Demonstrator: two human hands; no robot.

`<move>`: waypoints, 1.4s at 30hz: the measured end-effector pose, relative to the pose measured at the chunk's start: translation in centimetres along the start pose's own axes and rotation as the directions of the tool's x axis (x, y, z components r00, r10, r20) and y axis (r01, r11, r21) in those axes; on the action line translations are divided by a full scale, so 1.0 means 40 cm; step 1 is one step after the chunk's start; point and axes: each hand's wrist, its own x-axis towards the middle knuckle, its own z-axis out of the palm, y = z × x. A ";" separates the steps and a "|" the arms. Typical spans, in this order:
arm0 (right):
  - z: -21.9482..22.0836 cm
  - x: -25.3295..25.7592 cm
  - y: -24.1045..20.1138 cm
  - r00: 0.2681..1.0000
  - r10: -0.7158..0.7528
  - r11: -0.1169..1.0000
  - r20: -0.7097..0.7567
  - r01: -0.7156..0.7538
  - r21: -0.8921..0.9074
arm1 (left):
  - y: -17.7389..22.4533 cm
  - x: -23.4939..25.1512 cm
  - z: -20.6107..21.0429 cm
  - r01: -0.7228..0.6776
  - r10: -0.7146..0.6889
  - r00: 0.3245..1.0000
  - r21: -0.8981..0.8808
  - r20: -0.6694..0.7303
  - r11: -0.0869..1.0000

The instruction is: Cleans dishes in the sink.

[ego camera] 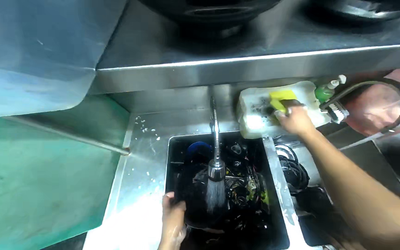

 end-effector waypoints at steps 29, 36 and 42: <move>0.313 -0.649 -0.227 0.983 -0.102 0.620 0.153 -0.057 0.783 | -0.007 -0.228 0.257 0.103 -0.048 0.822 -0.066 0.567 0.992; 0.285 -0.495 -0.102 0.998 0.008 0.996 0.058 -0.003 -0.086 | 0.020 -0.249 0.257 -0.153 0.136 0.902 0.008 0.410 0.988; 0.299 -0.636 -0.142 0.832 -0.073 0.925 0.549 -0.149 0.349 | -0.023 -0.216 0.289 -0.084 0.118 0.914 -0.103 0.388 0.991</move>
